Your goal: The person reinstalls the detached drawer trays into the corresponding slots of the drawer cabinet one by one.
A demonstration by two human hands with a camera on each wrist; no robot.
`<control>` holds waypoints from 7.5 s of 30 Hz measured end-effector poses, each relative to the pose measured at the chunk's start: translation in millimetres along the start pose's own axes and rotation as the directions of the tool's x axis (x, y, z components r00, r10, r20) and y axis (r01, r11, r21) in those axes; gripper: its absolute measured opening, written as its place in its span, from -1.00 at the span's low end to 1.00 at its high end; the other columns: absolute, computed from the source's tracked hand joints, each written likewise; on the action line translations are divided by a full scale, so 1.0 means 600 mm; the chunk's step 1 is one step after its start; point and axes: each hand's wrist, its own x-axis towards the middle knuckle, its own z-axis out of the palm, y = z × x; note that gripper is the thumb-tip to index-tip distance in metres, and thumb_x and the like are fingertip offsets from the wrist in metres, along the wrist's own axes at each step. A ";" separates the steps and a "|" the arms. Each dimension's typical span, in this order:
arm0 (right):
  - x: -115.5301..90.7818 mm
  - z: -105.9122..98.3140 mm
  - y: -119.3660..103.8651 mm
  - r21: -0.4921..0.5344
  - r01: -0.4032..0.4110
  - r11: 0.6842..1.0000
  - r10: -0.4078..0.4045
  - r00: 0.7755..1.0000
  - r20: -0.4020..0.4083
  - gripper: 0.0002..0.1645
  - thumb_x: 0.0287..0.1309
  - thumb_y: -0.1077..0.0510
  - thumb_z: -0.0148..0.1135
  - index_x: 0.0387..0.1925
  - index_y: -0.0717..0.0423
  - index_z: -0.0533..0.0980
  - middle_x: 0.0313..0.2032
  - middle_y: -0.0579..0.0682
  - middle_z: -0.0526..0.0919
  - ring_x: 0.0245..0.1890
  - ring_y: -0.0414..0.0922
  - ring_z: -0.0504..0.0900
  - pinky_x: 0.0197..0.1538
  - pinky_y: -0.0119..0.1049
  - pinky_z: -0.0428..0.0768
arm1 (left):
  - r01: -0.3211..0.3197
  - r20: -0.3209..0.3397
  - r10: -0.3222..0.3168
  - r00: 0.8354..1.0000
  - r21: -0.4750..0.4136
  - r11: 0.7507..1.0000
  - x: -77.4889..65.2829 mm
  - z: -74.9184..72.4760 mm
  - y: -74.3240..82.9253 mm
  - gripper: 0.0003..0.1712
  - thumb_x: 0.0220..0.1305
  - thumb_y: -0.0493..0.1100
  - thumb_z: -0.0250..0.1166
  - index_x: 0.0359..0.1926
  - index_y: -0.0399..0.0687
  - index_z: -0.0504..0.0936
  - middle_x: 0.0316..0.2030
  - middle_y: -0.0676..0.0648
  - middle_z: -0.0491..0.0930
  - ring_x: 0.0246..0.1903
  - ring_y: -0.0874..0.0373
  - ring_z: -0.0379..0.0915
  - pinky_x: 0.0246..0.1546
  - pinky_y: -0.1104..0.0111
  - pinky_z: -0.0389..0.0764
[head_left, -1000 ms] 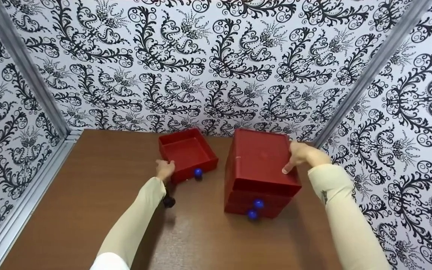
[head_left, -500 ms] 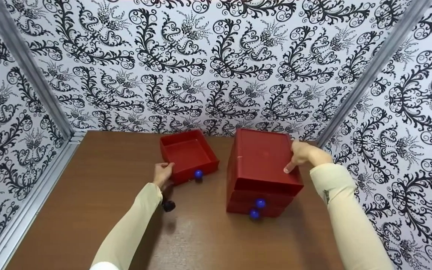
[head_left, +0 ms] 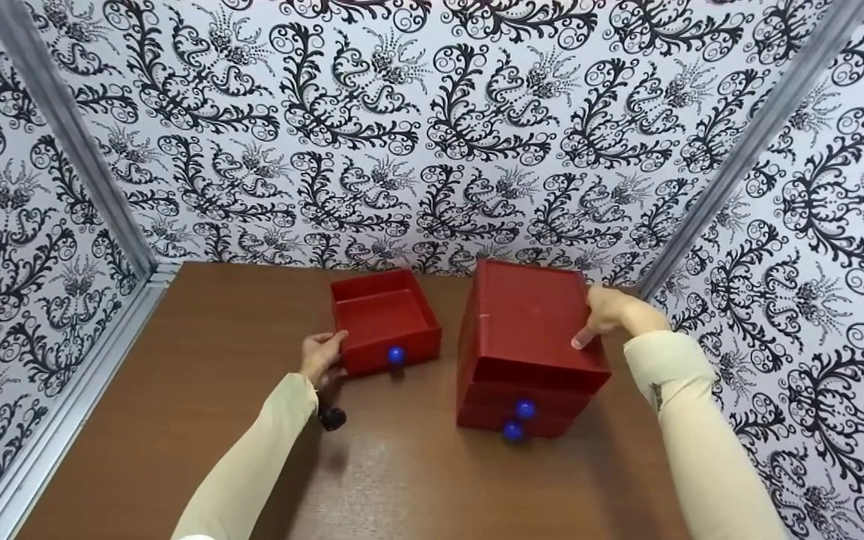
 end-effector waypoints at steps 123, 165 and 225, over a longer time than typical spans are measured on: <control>-0.004 -0.001 0.003 0.044 0.022 0.999 -0.023 0.999 0.030 -0.01 -0.05 0.02 0.51 0.17 0.60 0.22 0.11 0.55 0.45 0.16 0.42 0.47 0.32 0.26 0.42 | -0.311 0.793 0.083 0.604 0.138 0.941 -0.276 -0.132 0.021 -0.61 0.37 -0.13 0.25 0.16 -0.18 0.55 0.06 -0.11 0.63 0.01 0.05 0.63 -0.12 0.16 0.76; -0.004 0.002 0.000 0.051 0.009 0.999 -0.010 1.000 0.019 -0.03 -0.05 0.03 0.51 0.16 0.56 0.20 0.08 0.50 0.46 0.14 0.39 0.48 0.32 0.22 0.43 | -0.219 0.801 0.055 0.596 0.096 0.971 -0.311 -0.005 0.043 -0.60 0.27 -0.11 0.36 0.05 -0.20 0.55 -0.01 -0.17 0.63 -0.03 0.01 0.65 -0.14 0.15 0.77; -0.006 -0.003 0.000 0.058 0.009 0.998 -0.009 1.000 0.009 0.11 -0.04 0.01 0.52 0.25 0.60 0.10 0.19 0.59 0.37 0.23 0.46 0.38 0.40 0.25 0.33 | -0.309 0.670 0.298 0.680 -0.107 0.945 -0.352 0.168 -0.015 -0.44 0.18 -0.09 0.44 0.04 -0.22 0.34 0.05 -0.18 0.46 0.06 0.08 0.52 0.05 0.36 0.58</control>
